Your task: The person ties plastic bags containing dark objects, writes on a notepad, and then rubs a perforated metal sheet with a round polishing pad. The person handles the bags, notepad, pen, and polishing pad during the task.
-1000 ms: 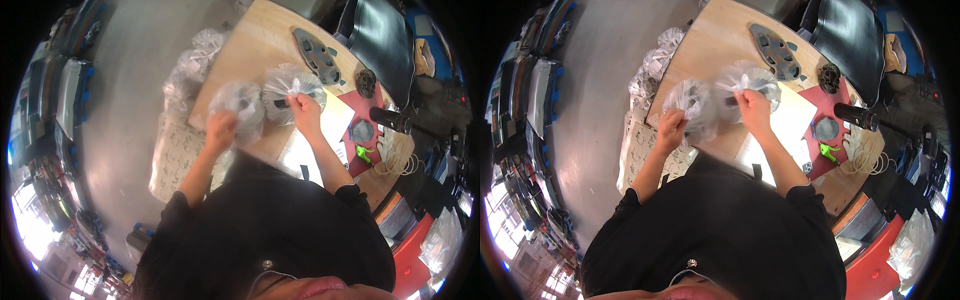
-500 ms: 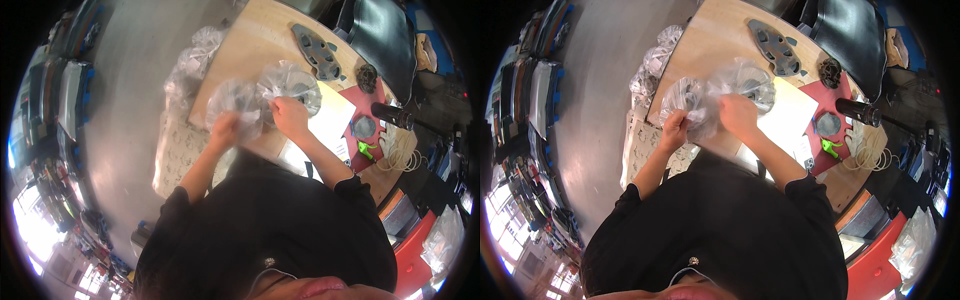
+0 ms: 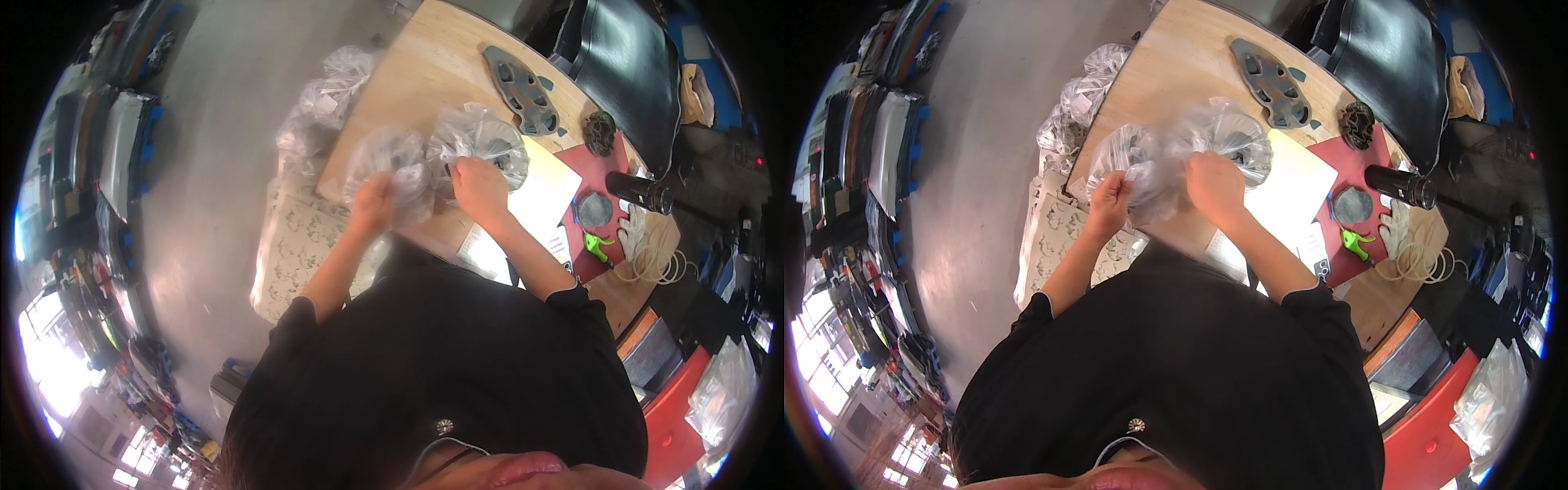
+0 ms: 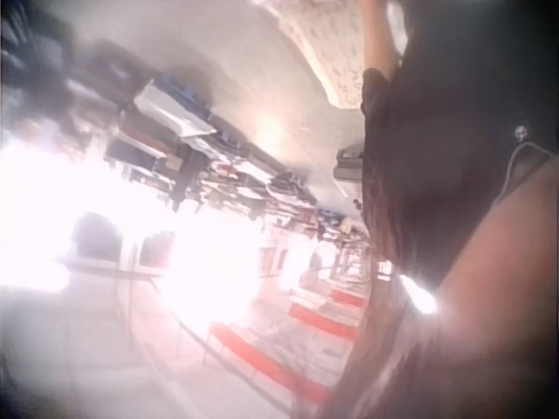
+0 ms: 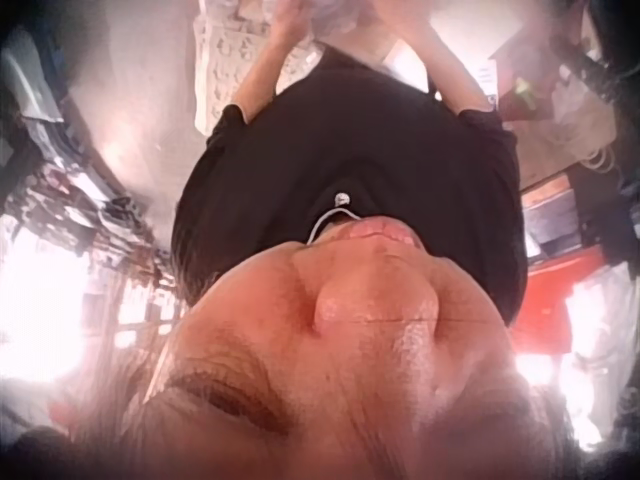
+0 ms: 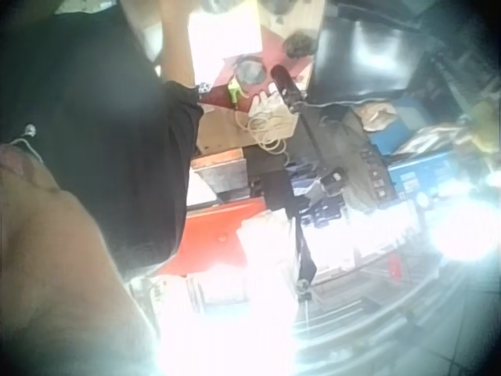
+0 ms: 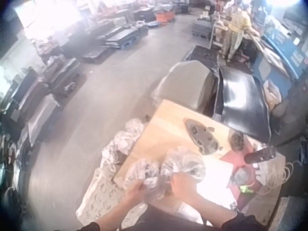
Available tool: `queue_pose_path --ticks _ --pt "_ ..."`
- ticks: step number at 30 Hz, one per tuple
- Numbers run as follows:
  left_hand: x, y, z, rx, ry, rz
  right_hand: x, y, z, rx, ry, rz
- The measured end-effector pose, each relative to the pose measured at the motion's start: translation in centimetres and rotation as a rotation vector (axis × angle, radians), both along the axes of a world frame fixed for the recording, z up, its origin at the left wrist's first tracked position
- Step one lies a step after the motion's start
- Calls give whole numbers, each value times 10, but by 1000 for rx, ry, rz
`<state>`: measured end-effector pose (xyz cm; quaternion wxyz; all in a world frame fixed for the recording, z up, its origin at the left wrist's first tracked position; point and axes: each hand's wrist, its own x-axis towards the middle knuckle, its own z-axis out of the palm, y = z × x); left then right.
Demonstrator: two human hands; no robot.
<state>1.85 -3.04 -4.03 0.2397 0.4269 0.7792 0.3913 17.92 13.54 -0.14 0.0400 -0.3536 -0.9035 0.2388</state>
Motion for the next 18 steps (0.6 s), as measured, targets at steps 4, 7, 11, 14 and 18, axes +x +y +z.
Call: queue_pose_path --ticks 4,7,11,14,18 --pt "14 -9 16 65 490 170 7 2 -2 -21 76 -53" --pt "28 -21 23 -150 381 212 16 6 -4 -73 162 -113" --pt "30 -21 23 -153 319 168 25 17 -5 -140 207 -167" --pt "18 -14 21 -199 346 46 27 28 -8 -258 281 -195" --pt "1 2 13 -406 221 -46 28 46 -15 -426 274 -267"
